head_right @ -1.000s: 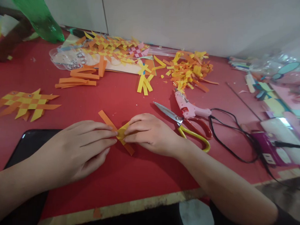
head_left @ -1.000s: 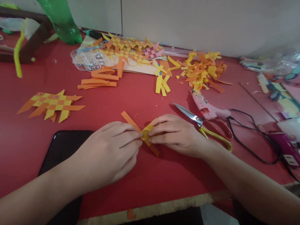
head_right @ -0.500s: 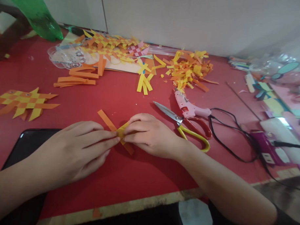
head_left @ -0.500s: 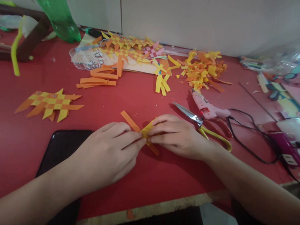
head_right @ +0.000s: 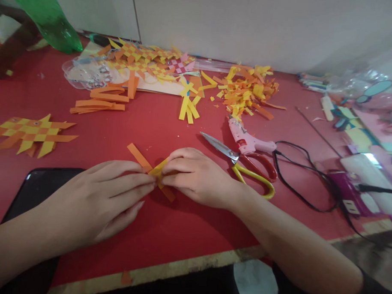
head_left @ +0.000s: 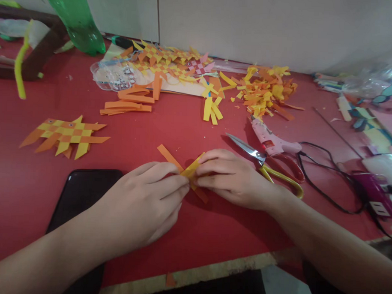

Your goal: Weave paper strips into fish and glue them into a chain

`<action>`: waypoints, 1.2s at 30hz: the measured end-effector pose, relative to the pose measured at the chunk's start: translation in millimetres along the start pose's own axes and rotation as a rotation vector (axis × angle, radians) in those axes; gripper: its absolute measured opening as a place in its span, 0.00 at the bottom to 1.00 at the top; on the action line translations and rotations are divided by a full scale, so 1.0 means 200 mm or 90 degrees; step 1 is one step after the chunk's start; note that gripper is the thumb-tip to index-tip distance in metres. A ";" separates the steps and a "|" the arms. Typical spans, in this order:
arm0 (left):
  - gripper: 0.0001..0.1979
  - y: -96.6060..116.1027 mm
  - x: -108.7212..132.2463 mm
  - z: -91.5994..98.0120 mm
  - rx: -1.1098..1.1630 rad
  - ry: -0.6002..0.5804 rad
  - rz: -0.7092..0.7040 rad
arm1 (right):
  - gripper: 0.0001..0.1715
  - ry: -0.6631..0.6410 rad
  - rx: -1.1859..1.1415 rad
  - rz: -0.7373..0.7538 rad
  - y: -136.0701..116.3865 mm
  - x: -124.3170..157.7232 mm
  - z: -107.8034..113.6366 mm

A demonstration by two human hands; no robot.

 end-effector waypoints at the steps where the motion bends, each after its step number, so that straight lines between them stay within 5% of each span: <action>1: 0.13 0.00 0.00 0.00 0.005 0.002 0.000 | 0.13 -0.001 0.004 0.001 0.00 0.00 0.00; 23: 0.17 0.01 0.01 -0.03 0.051 -0.051 0.026 | 0.10 0.036 0.057 -0.074 0.01 0.02 0.02; 36: 0.17 0.03 -0.01 -0.03 0.073 -0.080 0.046 | 0.12 -0.044 0.064 -0.042 -0.04 0.07 -0.01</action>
Point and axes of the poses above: each hand's wrist, its own x-axis away from the middle knuckle, its own z-axis out of the back of the hand, y = z × x, the point moved 8 cm from there along -x, towards the middle knuckle, and after that the axes turned 6 degrees about -x, right-handed, at the moved point
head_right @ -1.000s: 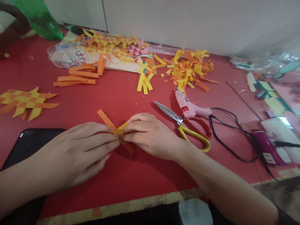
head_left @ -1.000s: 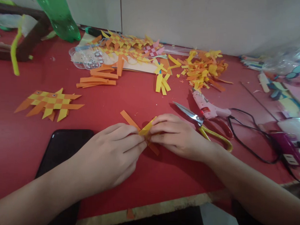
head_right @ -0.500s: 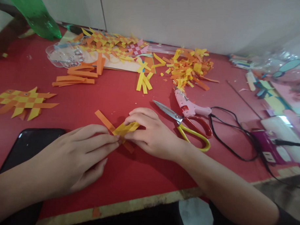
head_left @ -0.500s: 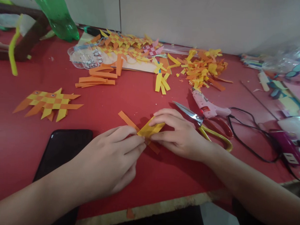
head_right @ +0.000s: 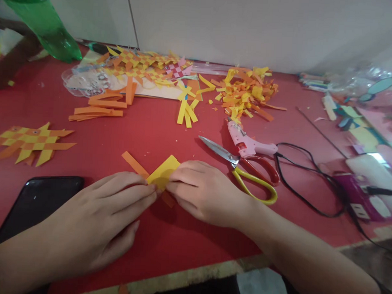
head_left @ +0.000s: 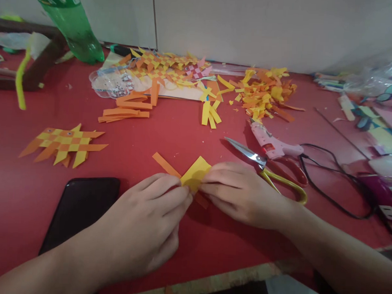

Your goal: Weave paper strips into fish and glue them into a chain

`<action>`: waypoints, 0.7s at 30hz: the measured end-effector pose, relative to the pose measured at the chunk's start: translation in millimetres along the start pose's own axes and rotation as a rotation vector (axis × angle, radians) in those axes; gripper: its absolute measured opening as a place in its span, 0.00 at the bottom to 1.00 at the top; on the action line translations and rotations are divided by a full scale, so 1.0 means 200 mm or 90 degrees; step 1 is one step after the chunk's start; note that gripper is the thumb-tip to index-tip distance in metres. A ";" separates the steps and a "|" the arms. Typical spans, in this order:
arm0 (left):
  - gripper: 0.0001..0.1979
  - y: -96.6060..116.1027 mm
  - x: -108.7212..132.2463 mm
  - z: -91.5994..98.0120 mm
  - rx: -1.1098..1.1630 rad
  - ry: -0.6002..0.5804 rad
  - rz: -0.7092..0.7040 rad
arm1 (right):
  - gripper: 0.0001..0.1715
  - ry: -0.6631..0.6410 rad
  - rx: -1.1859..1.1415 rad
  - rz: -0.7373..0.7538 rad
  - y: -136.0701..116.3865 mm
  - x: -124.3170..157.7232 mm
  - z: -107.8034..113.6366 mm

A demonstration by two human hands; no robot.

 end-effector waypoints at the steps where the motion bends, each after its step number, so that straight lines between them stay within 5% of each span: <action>1: 0.17 0.00 0.00 0.00 0.001 0.001 0.000 | 0.12 -0.003 -0.002 -0.004 0.00 0.00 0.00; 21: 0.19 -0.07 0.02 0.00 -0.006 0.013 0.088 | 0.11 0.033 -0.061 -0.032 0.04 -0.01 0.01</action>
Point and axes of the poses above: each hand's wrist, its own x-axis away from the middle knuckle, its own z-axis out of the back of the hand, y = z × x, the point moved 8 cm from there along -x, towards the middle knuckle, and after that the axes turned 6 degrees about -x, right-handed, at the moved point
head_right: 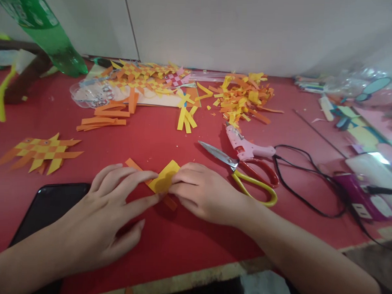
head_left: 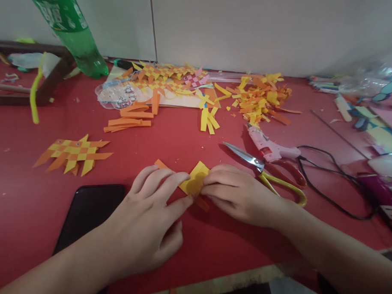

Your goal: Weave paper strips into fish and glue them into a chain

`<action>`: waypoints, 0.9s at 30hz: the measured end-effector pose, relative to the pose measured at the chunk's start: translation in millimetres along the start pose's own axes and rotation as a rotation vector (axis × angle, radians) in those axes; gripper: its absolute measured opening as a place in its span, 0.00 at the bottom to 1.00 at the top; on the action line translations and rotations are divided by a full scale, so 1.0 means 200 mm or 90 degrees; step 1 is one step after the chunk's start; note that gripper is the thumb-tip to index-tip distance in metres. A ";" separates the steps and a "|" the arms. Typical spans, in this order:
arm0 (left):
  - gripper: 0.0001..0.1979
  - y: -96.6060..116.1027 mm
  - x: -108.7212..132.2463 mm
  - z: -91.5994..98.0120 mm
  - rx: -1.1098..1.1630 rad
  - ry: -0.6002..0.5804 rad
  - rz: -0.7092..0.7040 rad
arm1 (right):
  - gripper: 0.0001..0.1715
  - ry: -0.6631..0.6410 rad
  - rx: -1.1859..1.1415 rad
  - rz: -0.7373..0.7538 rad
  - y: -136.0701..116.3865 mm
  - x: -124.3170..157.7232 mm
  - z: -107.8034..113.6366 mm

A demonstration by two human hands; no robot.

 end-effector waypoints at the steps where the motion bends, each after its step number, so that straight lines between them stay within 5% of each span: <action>1: 0.19 0.00 0.00 0.00 0.000 0.001 0.002 | 0.11 0.001 0.000 -0.002 0.00 0.00 0.00; 15: 0.25 0.01 -0.02 0.00 0.055 0.013 -0.136 | 0.12 0.006 0.111 0.013 0.05 -0.02 0.03; 27: 0.16 -0.02 -0.03 0.02 0.021 0.110 -0.113 | 0.14 -0.001 0.144 0.097 -0.01 -0.04 0.01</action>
Point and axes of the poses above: each hand's wrist, its own x-axis away from the middle knuckle, its own z-axis out of the back of the hand, y = z × x, the point moved 8 cm from there along -x, towards the middle knuckle, and after that the axes turned 6 degrees about -x, right-handed, at the moved point
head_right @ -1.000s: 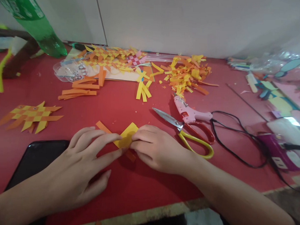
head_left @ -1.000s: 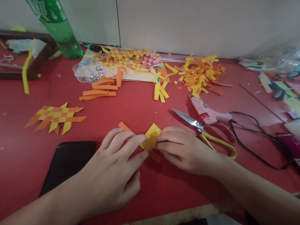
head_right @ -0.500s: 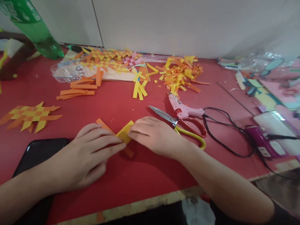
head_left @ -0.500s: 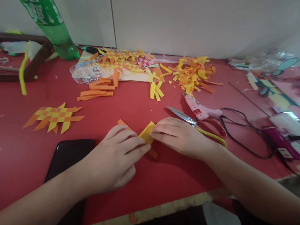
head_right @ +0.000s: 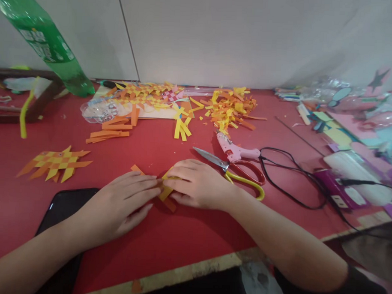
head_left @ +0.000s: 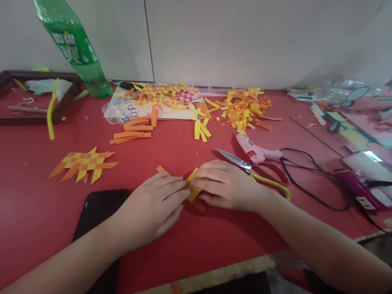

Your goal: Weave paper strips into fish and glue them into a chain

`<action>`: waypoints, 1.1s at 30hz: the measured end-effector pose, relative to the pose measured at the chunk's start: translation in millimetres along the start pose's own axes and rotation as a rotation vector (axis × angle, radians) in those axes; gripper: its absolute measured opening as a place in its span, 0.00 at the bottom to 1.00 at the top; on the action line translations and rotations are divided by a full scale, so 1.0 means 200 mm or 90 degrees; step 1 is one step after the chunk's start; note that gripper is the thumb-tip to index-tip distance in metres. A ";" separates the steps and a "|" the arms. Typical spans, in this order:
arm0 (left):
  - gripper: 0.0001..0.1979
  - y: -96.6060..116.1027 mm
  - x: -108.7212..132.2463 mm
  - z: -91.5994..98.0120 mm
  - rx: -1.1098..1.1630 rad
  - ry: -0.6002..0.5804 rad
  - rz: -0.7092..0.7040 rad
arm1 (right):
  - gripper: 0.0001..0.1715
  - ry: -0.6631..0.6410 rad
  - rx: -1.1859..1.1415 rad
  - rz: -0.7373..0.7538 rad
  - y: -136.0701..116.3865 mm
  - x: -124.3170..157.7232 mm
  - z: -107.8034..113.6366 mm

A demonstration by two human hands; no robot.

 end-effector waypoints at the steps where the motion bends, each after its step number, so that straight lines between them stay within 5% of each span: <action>1: 0.15 0.00 0.00 0.01 -0.001 0.009 -0.001 | 0.16 -0.012 -0.004 -0.018 0.00 0.00 -0.01; 5: 0.15 -0.03 -0.01 0.01 0.030 0.009 0.065 | 0.16 -0.009 0.012 -0.067 0.01 0.00 -0.03; 12: 0.17 -0.15 -0.01 0.13 0.006 -0.013 0.207 | 0.11 0.071 -0.023 -0.011 -0.03 0.02 0.01; 16: 0.18 -0.42 -0.08 0.25 -0.093 -0.020 0.317 | 0.11 0.191 -0.297 -0.237 0.09 0.05 0.06; 20: 0.15 -0.80 -0.18 0.26 -0.143 -0.067 0.455 | 0.14 0.178 -0.614 -0.554 0.20 0.14 -0.09; 23: 0.16 -0.99 -0.25 0.21 -0.159 -0.069 0.515 | 0.20 0.127 -0.585 -0.692 0.22 0.21 -0.14; 28: 0.14 -1.08 -0.34 0.09 -0.164 -0.094 0.557 | 0.06 0.183 -0.090 -0.524 0.19 0.20 0.08; 33: 0.15 -1.11 -0.36 0.05 -0.158 -0.090 0.579 | 0.08 0.140 -0.065 -0.267 0.07 0.10 0.08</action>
Point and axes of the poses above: each hand's wrist, its own x-axis away from the middle knuckle, its own z-axis out of the back of the hand, y = z × x, the point moved 8 cm from there along -x, towards the middle knuckle, and after that the axes turned 6 degrees about -x, right-handed, at the moved point
